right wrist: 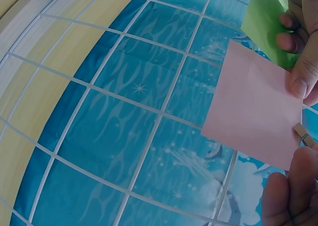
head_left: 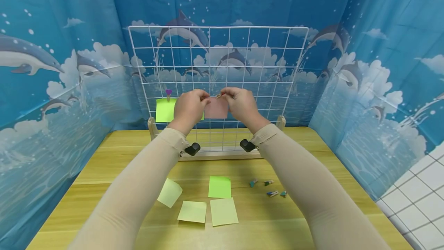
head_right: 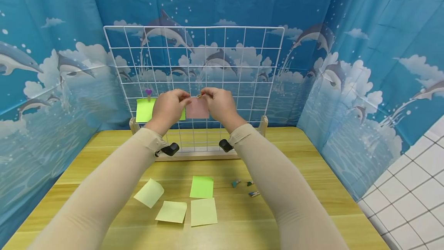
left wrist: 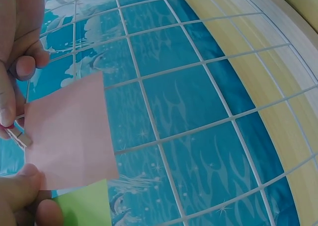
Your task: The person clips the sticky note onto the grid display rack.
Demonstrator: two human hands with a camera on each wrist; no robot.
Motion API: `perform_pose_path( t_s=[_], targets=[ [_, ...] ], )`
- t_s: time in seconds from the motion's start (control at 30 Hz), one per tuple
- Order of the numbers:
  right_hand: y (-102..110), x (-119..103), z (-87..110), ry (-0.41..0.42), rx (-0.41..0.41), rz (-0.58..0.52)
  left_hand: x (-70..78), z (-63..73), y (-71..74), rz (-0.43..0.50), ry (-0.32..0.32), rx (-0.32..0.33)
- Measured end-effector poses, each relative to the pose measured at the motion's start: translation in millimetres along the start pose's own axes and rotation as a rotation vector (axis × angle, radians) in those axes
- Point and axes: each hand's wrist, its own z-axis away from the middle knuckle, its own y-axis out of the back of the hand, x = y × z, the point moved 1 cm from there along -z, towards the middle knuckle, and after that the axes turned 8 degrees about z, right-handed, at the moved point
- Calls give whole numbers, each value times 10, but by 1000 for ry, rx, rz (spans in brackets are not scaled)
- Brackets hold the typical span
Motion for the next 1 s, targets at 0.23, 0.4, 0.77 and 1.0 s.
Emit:
perform_pose_path(
  t_s=[0.23,0.4,0.77,1.0],
  targets=[
    [3,-27,2,2,-23,61,21,22,-4,-6,1,22],
    [-3,-42,1,7,-29,88,29,35,-11,7,11,22],
    [-34,-74,-3,-3,-27,139,23,44,-12,25,4,27],
    [-57,-86,20,-17,-15,125,24,46,-9,19,7,29]
  ],
)
